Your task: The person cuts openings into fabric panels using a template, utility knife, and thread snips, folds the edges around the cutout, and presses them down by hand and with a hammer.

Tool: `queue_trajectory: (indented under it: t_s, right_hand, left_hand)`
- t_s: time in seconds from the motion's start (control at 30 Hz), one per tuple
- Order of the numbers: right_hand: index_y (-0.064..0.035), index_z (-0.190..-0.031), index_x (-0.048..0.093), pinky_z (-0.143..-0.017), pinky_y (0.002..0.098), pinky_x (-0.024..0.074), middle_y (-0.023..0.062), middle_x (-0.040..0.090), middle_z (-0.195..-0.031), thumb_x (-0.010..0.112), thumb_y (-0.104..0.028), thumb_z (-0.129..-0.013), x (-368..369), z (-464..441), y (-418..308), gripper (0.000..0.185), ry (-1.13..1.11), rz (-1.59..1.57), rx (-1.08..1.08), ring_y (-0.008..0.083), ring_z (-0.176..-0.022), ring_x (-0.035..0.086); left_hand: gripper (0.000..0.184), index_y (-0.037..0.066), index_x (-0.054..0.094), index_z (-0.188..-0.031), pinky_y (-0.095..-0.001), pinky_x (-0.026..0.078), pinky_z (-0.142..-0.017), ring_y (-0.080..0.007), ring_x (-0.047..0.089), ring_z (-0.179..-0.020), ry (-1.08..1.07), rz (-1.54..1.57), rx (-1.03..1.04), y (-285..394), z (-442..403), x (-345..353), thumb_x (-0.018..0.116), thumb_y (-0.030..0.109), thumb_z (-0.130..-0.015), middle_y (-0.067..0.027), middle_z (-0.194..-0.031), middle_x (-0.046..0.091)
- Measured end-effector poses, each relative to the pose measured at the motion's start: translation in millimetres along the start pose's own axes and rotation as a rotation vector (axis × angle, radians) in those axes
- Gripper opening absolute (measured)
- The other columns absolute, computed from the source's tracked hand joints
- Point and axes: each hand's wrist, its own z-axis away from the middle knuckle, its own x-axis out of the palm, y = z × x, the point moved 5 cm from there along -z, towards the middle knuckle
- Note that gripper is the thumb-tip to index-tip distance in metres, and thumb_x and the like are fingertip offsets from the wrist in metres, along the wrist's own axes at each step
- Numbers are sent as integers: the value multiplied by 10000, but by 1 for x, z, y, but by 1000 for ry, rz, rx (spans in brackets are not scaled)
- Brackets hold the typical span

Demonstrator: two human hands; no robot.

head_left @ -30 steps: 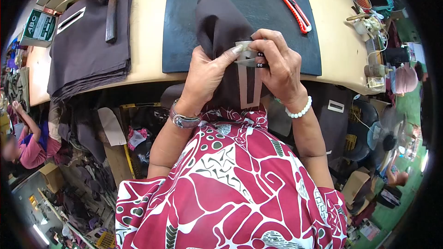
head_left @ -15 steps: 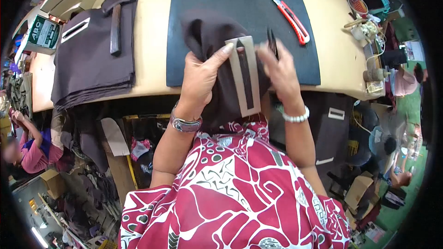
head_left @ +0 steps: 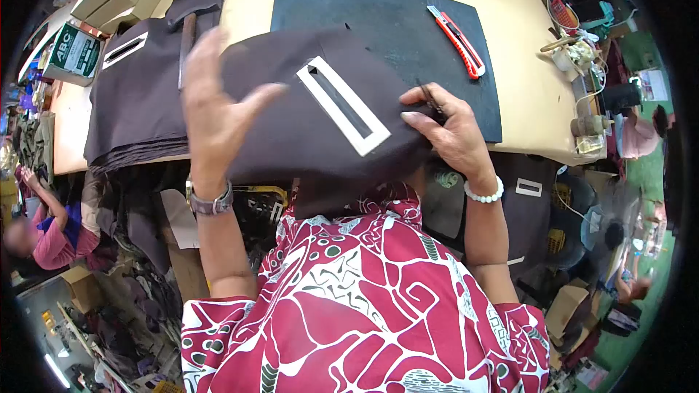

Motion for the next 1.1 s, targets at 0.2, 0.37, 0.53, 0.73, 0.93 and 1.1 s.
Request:
queue_trajectory:
  t_s: [0.2,0.37,0.53,0.73,0.93,1.1]
  right_hand:
    - [10,-907,613,-668,282,496,120,661,-794,643,-39,-802,10,-8,-39,120,-173,-1,-123,191,-730,661]
    - [0,-890,618,-653,274,492,97,658,-807,657,-46,-802,0,-1,-44,107,-36,-9,-145,170,-704,645]
    - [-26,-946,625,-503,184,358,0,559,-743,578,-193,-906,-27,5,-8,178,412,-246,-102,43,-588,452]
    - [-39,-1048,618,-435,167,221,-47,437,-677,432,-323,-980,-29,24,43,345,573,-442,131,8,-533,299]
    - [-34,-1082,596,-446,158,281,-43,455,-683,432,-267,-986,-12,38,80,301,540,-559,267,8,-550,335]
    - [-21,-1119,561,-474,141,310,-28,515,-741,443,-234,-982,8,27,49,279,427,-572,223,1,-561,379]
  left_hand:
    - [664,50,557,-1179,-376,335,-993,-282,445,-1199,-897,408,590,82,-36,68,805,289,-612,-156,-1180,558]
    - [483,-41,629,-881,-337,441,-632,-215,594,-685,-1538,216,574,104,-47,98,789,354,-653,-143,-722,623]
    - [431,-84,621,-829,-301,447,-593,-145,555,-661,-1438,29,418,53,-81,74,730,325,-748,-143,-696,606]
    - [319,-31,605,-1002,-410,493,-772,-347,629,-921,-658,-631,-3,-287,-154,-46,583,126,-725,-248,-980,636]
    - [360,-76,614,-917,-322,504,-699,-217,612,-734,-743,-158,-652,-223,-94,-54,701,211,-719,-148,-871,648]
    - [325,-40,627,-918,-284,497,-669,-127,589,-726,-356,659,-817,-59,-47,48,732,220,-754,-75,-900,643]
